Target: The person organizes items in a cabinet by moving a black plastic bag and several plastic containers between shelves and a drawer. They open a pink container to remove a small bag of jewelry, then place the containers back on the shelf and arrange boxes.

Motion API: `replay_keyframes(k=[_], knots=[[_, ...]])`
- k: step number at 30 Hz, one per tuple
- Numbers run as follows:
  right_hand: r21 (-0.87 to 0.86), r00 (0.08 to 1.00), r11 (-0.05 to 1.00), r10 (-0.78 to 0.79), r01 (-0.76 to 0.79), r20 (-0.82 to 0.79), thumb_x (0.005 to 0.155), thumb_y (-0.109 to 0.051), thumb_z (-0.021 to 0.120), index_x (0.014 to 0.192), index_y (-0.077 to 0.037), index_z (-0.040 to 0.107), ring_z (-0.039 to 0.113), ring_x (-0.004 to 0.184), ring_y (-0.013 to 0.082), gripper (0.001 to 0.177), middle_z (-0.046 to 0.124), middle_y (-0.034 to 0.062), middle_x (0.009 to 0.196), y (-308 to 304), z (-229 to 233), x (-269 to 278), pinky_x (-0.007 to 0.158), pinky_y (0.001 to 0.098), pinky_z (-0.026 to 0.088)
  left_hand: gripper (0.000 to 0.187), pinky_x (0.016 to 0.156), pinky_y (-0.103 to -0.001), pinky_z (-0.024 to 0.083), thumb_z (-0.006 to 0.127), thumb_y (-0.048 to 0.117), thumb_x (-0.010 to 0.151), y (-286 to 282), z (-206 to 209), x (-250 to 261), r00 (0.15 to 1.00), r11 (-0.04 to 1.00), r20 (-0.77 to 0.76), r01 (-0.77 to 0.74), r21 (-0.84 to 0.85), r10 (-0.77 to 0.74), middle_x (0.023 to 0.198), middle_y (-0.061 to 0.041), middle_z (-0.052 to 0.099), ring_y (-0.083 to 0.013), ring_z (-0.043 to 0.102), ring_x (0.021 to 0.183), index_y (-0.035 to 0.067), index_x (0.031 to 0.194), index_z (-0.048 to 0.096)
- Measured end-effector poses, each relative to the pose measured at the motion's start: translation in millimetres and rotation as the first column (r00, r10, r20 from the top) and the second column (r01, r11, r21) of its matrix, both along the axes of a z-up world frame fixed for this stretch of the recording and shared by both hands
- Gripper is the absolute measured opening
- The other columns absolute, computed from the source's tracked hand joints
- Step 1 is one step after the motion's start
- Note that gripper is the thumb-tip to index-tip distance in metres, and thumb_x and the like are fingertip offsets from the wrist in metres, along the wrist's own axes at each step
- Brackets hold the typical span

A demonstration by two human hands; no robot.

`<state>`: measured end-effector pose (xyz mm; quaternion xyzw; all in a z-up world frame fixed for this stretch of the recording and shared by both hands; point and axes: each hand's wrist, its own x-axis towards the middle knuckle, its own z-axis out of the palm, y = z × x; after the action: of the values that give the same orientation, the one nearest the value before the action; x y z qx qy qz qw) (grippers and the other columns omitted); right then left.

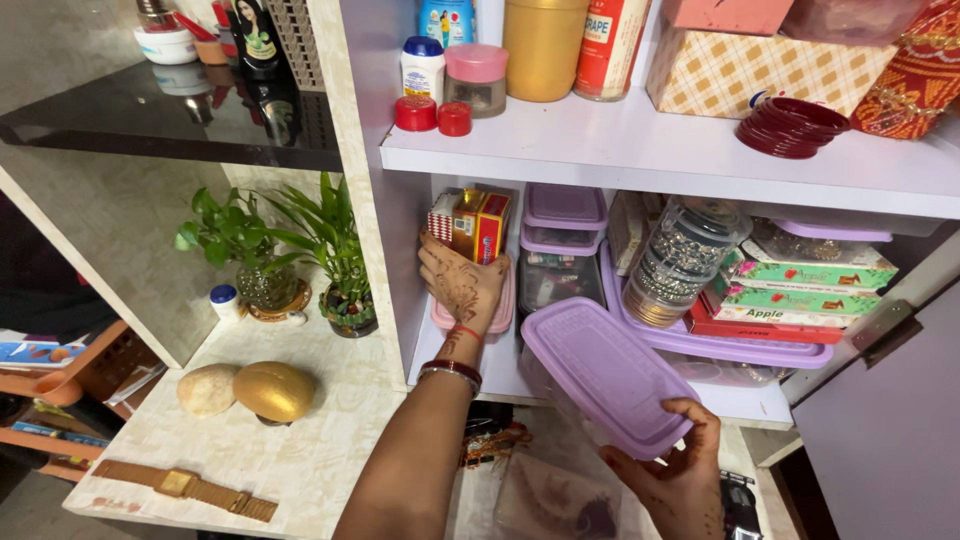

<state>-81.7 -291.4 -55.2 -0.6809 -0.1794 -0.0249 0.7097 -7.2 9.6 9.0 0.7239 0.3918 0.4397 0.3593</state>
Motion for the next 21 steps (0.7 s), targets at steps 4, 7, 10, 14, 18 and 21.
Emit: replay_keyframes(k=[4,7,10,14,18,21], knots=[[-0.052,0.998,0.999,-0.004,0.001,-0.061,0.065,0.014,0.083,0.131,-0.012,0.037,0.071,0.090,0.0257,0.084,0.061,0.0173,0.118,15,3,-12,0.072,0.0354,0.063,0.131,0.113,-0.048,0.036,0.097,0.033,0.055,-7,6,-31,0.992,0.997,0.104,0.062,0.052,-0.067,0.138,-0.025,0.043,-0.0423,0.042,0.130,-0.008,0.151,0.018],[-0.092,0.997,0.994,-0.062,0.066,0.043,0.068,0.014,0.086,0.133,-0.009,0.041,0.068,0.083,0.0260,0.083,0.060,0.0179,0.120,25,-2,-15,0.064,0.0339,0.058,0.130,0.116,-0.047,0.035,0.096,0.028,0.054,-19,7,-69,0.979,0.986,0.169,0.090,0.140,-0.114,0.139,-0.029,0.041,-0.0443,0.041,0.132,-0.011,0.150,0.018],[0.085,0.991,0.996,-0.039,0.029,0.130,0.070,0.010,0.080,0.133,-0.009,0.040,0.066,0.093,0.0174,0.078,0.056,0.0150,0.120,23,-7,-19,0.070,0.0273,0.059,0.125,0.116,-0.047,0.035,0.095,0.024,0.055,-35,6,-106,0.961,0.980,0.225,0.126,0.156,-0.159,0.142,-0.030,0.040,-0.0448,0.040,0.134,-0.010,0.151,0.021],[0.029,0.990,0.993,-0.115,0.114,0.079,0.073,0.009,0.078,0.135,-0.009,0.041,0.065,0.093,0.0207,0.075,0.055,0.0146,0.125,7,5,-22,0.071,0.0303,0.059,0.123,0.116,-0.047,0.033,0.095,0.020,0.056,-53,8,-146,0.954,0.976,0.251,0.123,0.179,-0.167,0.143,-0.030,0.040,-0.0444,0.040,0.135,-0.011,0.150,0.021],[0.024,0.976,0.990,-0.141,0.138,0.167,0.074,0.007,0.080,0.135,-0.008,0.038,0.067,0.103,0.0213,0.076,0.053,0.0153,0.128,24,29,-23,0.081,0.0275,0.062,0.122,0.115,-0.044,0.037,0.091,0.018,0.055,-59,6,-179,0.934,0.989,0.326,0.147,0.034,-0.150,0.141,-0.026,0.043,-0.0385,0.046,0.133,-0.008,0.152,0.022],[0.080,0.981,0.997,-0.036,0.021,0.192,0.072,0.003,0.082,0.133,-0.007,0.037,0.069,0.103,0.0232,0.076,0.045,0.0141,0.129,61,39,-24,0.079,0.0275,0.065,0.123,0.115,-0.044,0.037,0.091,0.018,0.054,-50,3,-198,0.937,0.992,0.327,0.125,0.028,-0.127,0.142,-0.026,0.043,-0.0383,0.046,0.133,-0.008,0.153,0.022]])
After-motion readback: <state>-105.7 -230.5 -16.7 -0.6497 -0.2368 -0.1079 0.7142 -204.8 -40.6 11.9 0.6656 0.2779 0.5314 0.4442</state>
